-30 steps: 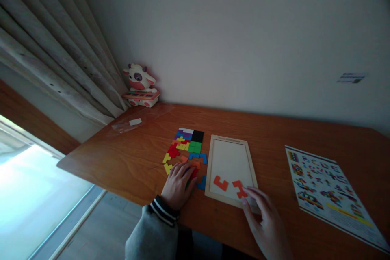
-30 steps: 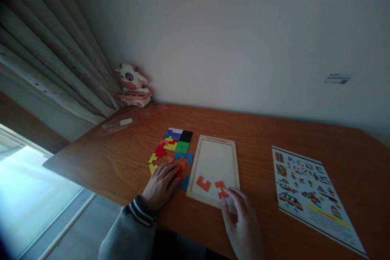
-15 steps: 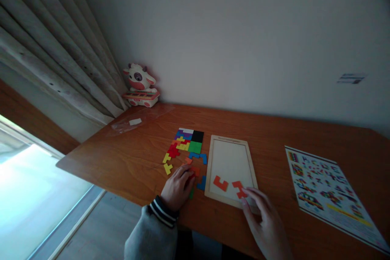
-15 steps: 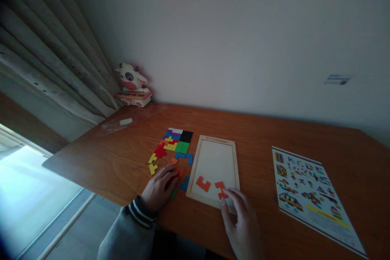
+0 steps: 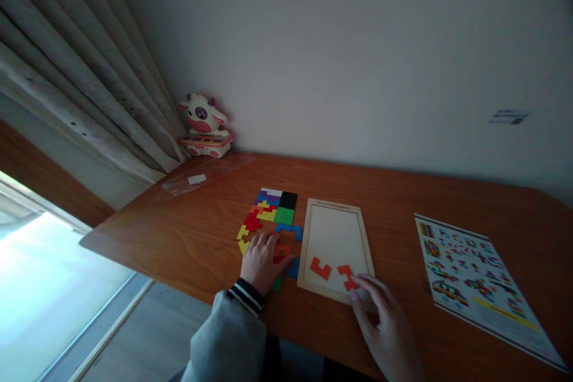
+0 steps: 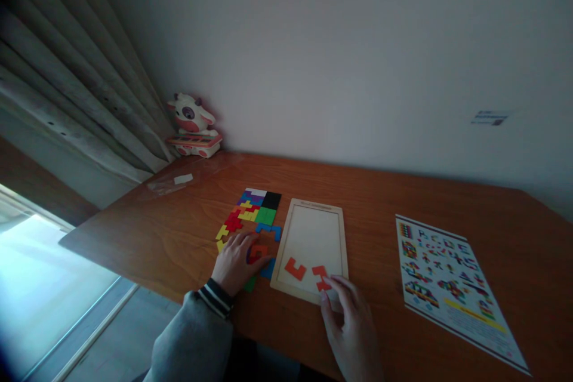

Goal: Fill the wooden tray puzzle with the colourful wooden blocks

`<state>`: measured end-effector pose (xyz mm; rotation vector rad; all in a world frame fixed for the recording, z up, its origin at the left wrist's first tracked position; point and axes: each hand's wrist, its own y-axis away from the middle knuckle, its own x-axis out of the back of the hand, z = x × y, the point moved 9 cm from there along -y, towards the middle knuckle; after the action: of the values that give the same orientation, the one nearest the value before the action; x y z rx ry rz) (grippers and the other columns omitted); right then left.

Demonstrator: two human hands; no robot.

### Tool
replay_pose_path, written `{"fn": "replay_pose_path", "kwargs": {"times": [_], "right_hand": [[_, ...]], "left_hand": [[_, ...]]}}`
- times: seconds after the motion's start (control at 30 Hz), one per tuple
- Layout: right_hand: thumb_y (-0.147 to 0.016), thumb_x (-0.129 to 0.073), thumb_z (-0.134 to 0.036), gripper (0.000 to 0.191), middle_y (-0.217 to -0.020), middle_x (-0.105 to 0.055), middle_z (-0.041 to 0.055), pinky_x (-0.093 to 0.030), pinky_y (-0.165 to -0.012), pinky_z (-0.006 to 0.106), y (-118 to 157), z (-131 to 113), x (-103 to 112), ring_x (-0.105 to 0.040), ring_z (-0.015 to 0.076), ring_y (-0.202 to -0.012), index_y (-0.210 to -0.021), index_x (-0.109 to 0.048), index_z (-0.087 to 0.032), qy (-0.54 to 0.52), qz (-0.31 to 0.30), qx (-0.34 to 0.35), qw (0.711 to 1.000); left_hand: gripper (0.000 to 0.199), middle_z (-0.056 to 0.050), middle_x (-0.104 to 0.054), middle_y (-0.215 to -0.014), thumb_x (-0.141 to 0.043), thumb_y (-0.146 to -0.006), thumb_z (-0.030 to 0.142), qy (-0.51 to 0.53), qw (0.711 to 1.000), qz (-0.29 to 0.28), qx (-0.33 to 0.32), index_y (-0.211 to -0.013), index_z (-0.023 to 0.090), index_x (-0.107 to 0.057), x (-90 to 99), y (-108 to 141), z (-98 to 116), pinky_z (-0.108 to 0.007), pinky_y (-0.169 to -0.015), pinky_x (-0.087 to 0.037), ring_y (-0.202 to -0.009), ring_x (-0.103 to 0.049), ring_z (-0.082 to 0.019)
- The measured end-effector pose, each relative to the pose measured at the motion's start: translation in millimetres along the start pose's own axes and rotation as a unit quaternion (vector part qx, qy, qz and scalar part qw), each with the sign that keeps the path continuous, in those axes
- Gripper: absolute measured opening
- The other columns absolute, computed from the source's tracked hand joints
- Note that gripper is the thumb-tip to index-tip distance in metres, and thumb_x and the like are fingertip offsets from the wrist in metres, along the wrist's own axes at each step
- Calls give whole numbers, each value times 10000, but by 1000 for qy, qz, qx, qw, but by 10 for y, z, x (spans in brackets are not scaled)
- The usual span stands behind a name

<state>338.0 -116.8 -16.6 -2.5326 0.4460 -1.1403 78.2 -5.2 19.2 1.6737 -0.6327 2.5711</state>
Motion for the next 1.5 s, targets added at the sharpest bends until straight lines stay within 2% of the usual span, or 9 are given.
{"fn": "replay_pose_path", "kwargs": {"times": [0.1,0.2,0.5,0.77,1.0,1.33,1.5], "right_hand": [[-917,-514,-446,339,-1220,-611,95,-494,-964,486,0,-10,1,-594,276,-1118,-1192,-571,-256,-5,-1,-3,1000],[-920,-508,-450,336,-1222,-610,88,-495,-966,485,-12,-16,-3,-595,271,-1120,-1189,-573,-260,-6,-5,-11,1000],[-923,-507,-455,342,-1220,-610,90,-493,-971,482,-12,-4,-8,-591,269,-1125,-1193,-569,-256,-2,-12,-15,1000],[-924,-513,-450,330,-1213,-607,93,-488,-970,475,-9,-10,-13,-585,266,-1122,-1181,-573,-252,-1,-8,-7,1000],[-925,-509,-441,325,-1217,-607,98,-493,-967,480,-17,-27,-8,-588,270,-1124,-1183,-572,-254,2,-15,-11,1000],[-923,-517,-432,303,-1200,-621,84,-499,-958,469,-28,-55,5,-601,263,-1108,-1156,-594,-254,13,-8,-2,1000],[-926,-514,-426,293,-1186,-629,88,-504,-952,458,-34,-88,16,-608,258,-1097,-1145,-603,-253,22,0,5,1000]], "left_hand": [[331,-91,-681,-1087,-702,-813,359,20,1000,-5,-13,-1089,188,-641,-41,-28,-1,-437,-902,-515,-1009,-622,-282],[276,-80,-695,-1054,-685,-820,256,39,999,1,-28,-1082,186,-636,-51,-57,-15,-413,-893,-517,-979,-636,-263],[322,-79,-677,-1081,-722,-803,279,72,992,10,-106,-1103,198,-637,-20,-142,45,-419,-909,-517,-1001,-622,-257],[112,-75,-672,-1046,-618,-884,221,108,982,42,-148,-977,199,-676,84,-142,151,-374,-869,-530,-956,-624,-218],[161,-67,-664,-1053,-538,-931,174,104,979,38,-170,-980,211,-687,96,-128,174,-334,-867,-533,-944,-627,-182],[240,-78,-647,-1115,-469,-939,113,100,977,27,-189,-979,203,-688,91,-142,138,-323,-888,-542,-1005,-629,-184],[265,-80,-649,-1103,-458,-942,114,149,971,28,-185,-993,210,-700,148,-174,166,-325,-916,-541,-1024,-633,-180]]}}
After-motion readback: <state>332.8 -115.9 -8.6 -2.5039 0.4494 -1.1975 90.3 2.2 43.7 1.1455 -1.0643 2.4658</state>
